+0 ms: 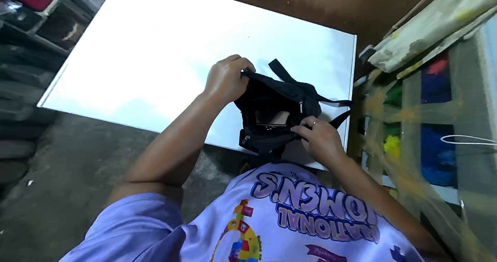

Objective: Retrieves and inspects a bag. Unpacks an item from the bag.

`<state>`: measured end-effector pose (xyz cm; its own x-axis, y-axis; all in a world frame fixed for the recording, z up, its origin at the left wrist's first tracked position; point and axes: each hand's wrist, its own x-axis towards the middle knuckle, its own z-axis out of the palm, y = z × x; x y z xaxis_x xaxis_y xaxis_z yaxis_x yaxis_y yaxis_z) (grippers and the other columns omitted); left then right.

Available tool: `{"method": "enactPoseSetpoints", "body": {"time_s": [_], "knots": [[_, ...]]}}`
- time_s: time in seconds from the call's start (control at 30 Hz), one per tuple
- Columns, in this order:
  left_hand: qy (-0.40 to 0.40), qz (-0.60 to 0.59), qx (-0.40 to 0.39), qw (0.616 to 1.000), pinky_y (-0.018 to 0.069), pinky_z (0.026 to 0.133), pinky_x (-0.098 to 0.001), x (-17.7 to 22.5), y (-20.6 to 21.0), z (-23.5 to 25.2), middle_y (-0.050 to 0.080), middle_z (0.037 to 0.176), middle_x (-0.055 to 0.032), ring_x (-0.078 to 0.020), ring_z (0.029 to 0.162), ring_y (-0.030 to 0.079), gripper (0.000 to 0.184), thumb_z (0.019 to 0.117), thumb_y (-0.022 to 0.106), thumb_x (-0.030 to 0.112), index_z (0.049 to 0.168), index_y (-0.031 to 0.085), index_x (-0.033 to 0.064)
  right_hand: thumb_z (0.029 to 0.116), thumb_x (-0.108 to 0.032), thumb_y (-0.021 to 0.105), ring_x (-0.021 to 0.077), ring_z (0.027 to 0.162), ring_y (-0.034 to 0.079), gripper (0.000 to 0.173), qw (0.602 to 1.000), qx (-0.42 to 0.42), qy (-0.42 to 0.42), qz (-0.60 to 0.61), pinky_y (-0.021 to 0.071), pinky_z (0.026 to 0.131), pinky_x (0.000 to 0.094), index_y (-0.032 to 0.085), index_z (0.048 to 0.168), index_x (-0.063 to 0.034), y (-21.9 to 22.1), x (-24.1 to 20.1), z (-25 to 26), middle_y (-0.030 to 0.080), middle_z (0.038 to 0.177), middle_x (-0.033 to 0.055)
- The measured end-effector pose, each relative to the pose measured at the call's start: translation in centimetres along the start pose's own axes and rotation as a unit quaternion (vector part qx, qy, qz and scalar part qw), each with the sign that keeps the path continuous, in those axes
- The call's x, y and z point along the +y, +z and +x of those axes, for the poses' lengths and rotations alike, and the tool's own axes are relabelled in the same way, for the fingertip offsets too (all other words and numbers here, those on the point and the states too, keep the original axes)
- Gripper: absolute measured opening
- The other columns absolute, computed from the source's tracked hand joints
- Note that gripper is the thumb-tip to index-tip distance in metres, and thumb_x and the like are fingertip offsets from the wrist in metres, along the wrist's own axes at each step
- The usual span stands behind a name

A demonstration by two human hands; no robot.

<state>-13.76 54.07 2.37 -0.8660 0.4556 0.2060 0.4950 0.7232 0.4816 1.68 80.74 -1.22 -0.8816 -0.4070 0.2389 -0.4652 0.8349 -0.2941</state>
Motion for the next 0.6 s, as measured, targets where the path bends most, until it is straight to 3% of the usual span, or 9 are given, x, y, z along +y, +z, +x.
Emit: {"method": "enactPoseSetpoints", "body": {"time_s": [0.17,0.23,0.33,0.37,0.4,0.43,0.47,0.53,0.6], "knots": [[0.039,0.067,0.035,0.996,0.0512,0.085,-0.0589,2.0,0.4,-0.6,0.066,0.112,-0.0244,-0.0465,0.107,0.061,0.02,0.0877,0.065,0.0,0.107,0.071,-0.0006,0.0835,0.001,0.072,0.0382,0.089,0.071,0.029,0.999,0.013,0.039,0.02,0.0595,0.071,0.0546,0.079,0.108,-0.0125,0.2,-0.2,0.0,0.071,0.109,0.0182],[0.069,0.087,0.066,0.992,0.0539,0.073,-0.0589,3.3,0.6,-1.2,0.064,0.1,-0.0266,-0.048,0.095,0.065,0.009,0.0904,0.064,0.002,0.097,0.066,-0.005,0.0835,0.0,0.071,0.0379,0.087,0.071,0.028,0.998,0.024,0.049,0.021,0.0591,0.07,0.0542,0.079,0.108,-0.0123,0.5,-0.2,0.2,0.071,0.109,0.0181],[0.172,0.082,0.069,0.979,0.055,0.058,-0.0528,3.7,2.5,-2.4,0.065,0.09,-0.0237,-0.042,0.077,0.068,0.014,0.0982,0.055,0.002,0.09,0.065,-0.0046,0.0837,0.001,0.07,0.0374,0.087,0.072,0.027,0.997,0.037,0.066,0.02,0.0592,0.069,0.0536,0.079,0.106,-0.0111,0.6,-0.6,0.6,0.071,0.108,0.018],[0.199,0.091,0.039,0.975,0.0568,0.062,-0.0525,3.4,3.0,-2.6,0.066,0.095,-0.0223,-0.0412,0.082,0.069,0.014,0.0982,0.054,0.0,0.091,0.066,-0.0027,0.0837,0.001,0.069,0.0375,0.088,0.071,0.027,0.997,0.034,0.072,0.021,0.0592,0.07,0.0539,0.078,0.106,-0.0106,0.5,-0.7,0.7,0.071,0.109,0.0179],[0.205,0.111,-0.01,0.972,0.0582,0.076,-0.0564,3.0,3.3,-2.6,0.068,0.108,-0.0218,-0.0421,0.097,0.069,0.014,0.0966,0.056,-0.002,0.096,0.069,-0.0007,0.0838,0.001,0.069,0.0374,0.09,0.071,0.026,0.996,0.031,0.077,0.021,0.0592,0.072,0.0541,0.078,0.105,-0.0102,0.5,-0.9,0.9,0.071,0.109,0.0177],[0.186,0.136,-0.076,0.97,0.0495,0.099,-0.0645,2.6,3.2,-2.4,0.065,0.128,-0.021,-0.0438,0.122,0.062,0.016,0.0963,0.06,-0.001,0.105,0.073,0.0019,0.0837,0.002,0.069,0.0374,0.092,0.071,0.025,0.996,0.03,0.08,0.021,0.0593,0.073,0.0543,0.078,0.104,-0.0098,0.5,-1.0,1.0,0.071,0.11,0.0174],[0.161,0.157,-0.133,0.965,0.0325,0.111,-0.0736,2.2,3.1,-1.9,0.057,0.143,-0.0201,-0.0452,0.138,0.048,0.022,0.0953,0.068,0.006,0.116,0.074,0.0047,0.0837,0.002,0.069,0.0375,0.094,0.071,0.024,0.996,0.031,0.081,0.024,0.0593,0.074,0.0546,0.078,0.103,-0.0092,0.6,-1.2,1.1,0.071,0.111,0.0173],[0.132,0.188,-0.18,0.956,0.0141,0.114,-0.0804,1.3,3.0,-1.2,0.049,0.153,-0.0194,-0.0461,0.147,0.035,0.048,0.0864,0.08,0.018,0.132,0.069,0.0096,0.0839,0.002,0.069,0.0375,0.101,0.07,0.025,0.995,0.029,0.087,0.049,0.0595,0.079,0.0546,0.077,0.105,-0.0083,0.6,-1.5,1.1,0.07,0.116,0.0169],[0.109,0.197,-0.207,0.952,0.0097,0.115,-0.0797,1.2,2.9,-0.9,0.043,0.158,-0.019,-0.046,0.15,0.03,0.069,0.0798,0.085,0.022,0.143,0.06,0.0088,0.0896,-0.002,0.07,0.0334,0.115,0.068,0.03,0.988,0.025,0.114,0.102,0.0586,0.091,0.0514,0.075,0.119,-0.0086,0.0,-2.0,0.5,0.064,0.136,0.0156]]}}
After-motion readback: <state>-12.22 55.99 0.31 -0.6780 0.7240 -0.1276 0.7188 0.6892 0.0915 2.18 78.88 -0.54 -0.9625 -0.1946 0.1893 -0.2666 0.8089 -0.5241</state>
